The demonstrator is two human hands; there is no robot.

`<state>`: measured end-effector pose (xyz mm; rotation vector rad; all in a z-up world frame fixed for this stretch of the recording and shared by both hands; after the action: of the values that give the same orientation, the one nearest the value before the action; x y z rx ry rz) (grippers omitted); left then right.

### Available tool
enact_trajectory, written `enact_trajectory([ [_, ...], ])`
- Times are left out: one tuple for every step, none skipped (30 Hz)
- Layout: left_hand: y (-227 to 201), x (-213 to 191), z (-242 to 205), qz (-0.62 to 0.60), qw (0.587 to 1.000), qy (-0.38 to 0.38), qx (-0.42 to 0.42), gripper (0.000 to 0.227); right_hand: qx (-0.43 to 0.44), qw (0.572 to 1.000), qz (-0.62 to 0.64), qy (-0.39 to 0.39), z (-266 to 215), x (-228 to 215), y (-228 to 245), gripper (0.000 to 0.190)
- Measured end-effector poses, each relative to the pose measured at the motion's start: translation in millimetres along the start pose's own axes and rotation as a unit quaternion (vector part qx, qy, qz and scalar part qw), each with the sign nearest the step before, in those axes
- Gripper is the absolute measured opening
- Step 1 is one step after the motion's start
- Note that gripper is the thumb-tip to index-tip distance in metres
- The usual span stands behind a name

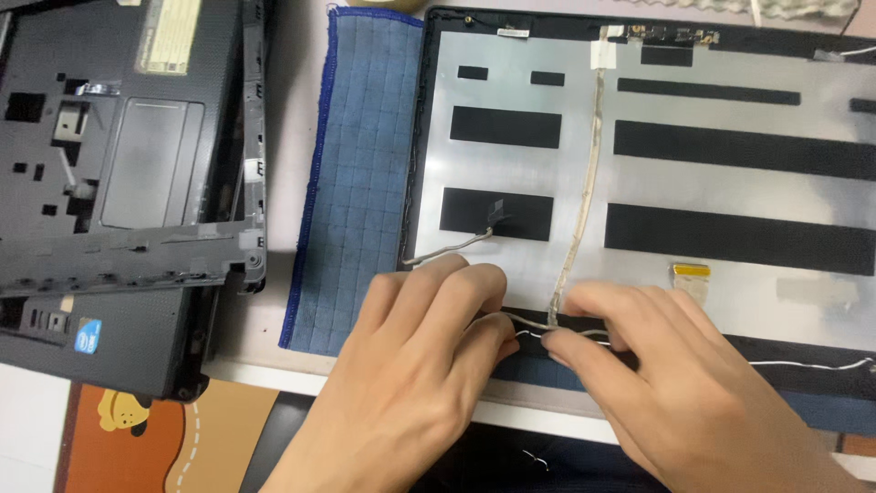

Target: The person works on the back of a disassembled laptop screen, repeatedly handling and adjusting thin wires and a ribbon cable along the bottom edge. They connect a power cable to the screen's connector and continue to reposition the wires and cable, ensuring they are properly aligned.

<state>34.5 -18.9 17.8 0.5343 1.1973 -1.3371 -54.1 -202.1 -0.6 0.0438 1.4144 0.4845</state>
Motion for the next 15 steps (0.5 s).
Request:
enact_trajectory([
  [-2.1,1.4,0.2,0.002,1.000,-0.003,0.000,0.015,-0.003,1.000,-0.002,-0.001,4.1,-3.4,1.9,0.025],
  [-2.6,2.2,0.0,0.001,1.000,-0.010,-0.014,0.013,0.003,1.000,-0.012,0.015,8.8,-5.0,2.9,0.014],
  [-2.9,2.9,-0.5,0.000,0.999,-0.017,-0.027,0.012,0.009,0.999,-0.022,0.031,13.8,-6.4,4.2,0.006],
  [-5.5,5.9,-1.3,0.003,0.999,-0.021,-0.028,0.012,0.005,0.999,-0.024,0.031,17.5,-8.7,5.5,0.006],
  [-6.3,8.4,-2.7,-0.003,0.998,-0.032,-0.047,0.011,0.014,0.999,-0.008,0.040,21.2,-10.1,5.7,0.005],
  [-7.3,11.6,-4.4,-0.009,0.997,-0.045,-0.066,0.011,0.023,0.998,0.007,0.049,24.6,-11.3,5.9,0.008],
  [-9.0,13.6,-5.7,-0.008,0.996,-0.050,-0.068,0.011,0.019,0.999,0.003,0.049,22.1,-10.3,4.5,0.008],
  [-10.3,14.8,-6.6,0.005,0.996,-0.059,-0.072,0.012,0.057,0.995,0.023,0.077,19.2,-7.3,-0.9,0.008],
  [-11.6,16.3,-7.0,0.018,0.995,-0.068,-0.077,0.012,0.095,0.989,0.043,0.104,16.0,-4.3,-6.8,0.016],
  [-10.5,15.6,-6.7,0.018,0.994,-0.072,-0.077,0.012,0.094,0.989,0.039,0.104,17.0,-4.0,-4.9,0.016],
  [-10.6,15.7,-5.8,0.037,0.995,-0.069,-0.067,0.011,0.104,0.988,0.052,0.098,17.8,-4.2,-4.5,0.014],
  [-11.4,16.1,-4.8,0.054,0.995,-0.064,-0.056,0.010,0.116,0.987,0.065,0.092,17.5,-4.5,-4.2,0.013],
  [-11.8,16.2,-2.8,0.052,0.995,-0.067,-0.055,0.010,0.117,0.987,0.062,0.093,18.4,-4.6,-3.8,0.013],
  [-12.6,15.5,-0.8,0.070,0.993,-0.076,-0.049,0.011,0.110,0.988,0.073,0.079,19.6,-5.7,-2.8,0.011],
  [-13.5,15.2,1.2,0.087,0.992,-0.084,-0.044,0.014,0.104,0.989,0.084,0.066,20.6,-6.8,-2.1,0.009],
])
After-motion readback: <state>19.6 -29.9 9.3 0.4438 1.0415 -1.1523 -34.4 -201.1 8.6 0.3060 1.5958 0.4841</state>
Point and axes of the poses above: each hand's wrist, its own z-axis towards the middle knuckle, its own x-axis out of the palm, y = z × x, the point moved 5 cm from there along z, towards the middle knuckle, and after that the axes turned 7 degrees about x, right-handed, at the moved point
